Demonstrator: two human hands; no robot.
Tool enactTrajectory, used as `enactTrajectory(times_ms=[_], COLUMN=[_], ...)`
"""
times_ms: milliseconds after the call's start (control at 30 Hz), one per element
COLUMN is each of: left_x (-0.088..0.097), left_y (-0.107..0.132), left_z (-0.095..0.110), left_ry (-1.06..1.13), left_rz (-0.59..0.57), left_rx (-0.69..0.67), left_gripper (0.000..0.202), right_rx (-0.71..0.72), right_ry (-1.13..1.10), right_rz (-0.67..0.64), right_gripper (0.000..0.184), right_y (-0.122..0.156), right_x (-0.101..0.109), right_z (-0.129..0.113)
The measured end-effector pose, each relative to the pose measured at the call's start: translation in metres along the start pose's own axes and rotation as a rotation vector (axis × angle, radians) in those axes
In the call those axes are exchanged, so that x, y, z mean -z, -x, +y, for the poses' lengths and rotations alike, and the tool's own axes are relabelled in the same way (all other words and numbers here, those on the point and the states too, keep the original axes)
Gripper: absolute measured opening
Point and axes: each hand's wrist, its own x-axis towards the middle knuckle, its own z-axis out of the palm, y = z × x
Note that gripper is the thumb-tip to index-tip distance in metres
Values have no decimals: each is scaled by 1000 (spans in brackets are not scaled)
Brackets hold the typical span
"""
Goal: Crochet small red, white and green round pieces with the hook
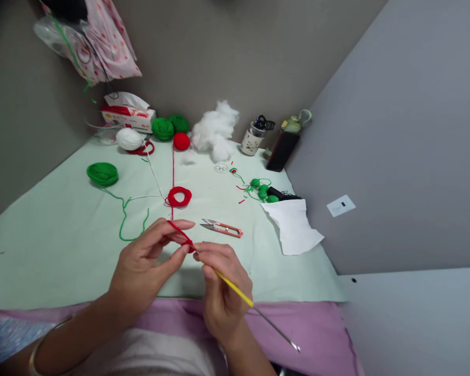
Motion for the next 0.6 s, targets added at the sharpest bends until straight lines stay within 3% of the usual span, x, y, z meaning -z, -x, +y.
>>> enactTrajectory(times_ms=[100,267,600], left_x=[1,0,-2], left_y=[0,-1,4], left_z=[0,0,-4], left_ry=[-90,-41,1], left_rz=[-7,-17,32], left_rx=[-86,12,-5], left_gripper=[32,31,35], right_rx=[-9,-10,-274], right_ry=[-45,-76,-331], right_rz=[3,26,123], right_gripper=[28,25,19], right_y=[0,0,1], right_x=[-1,-6,-7], right_z=[0,1,4])
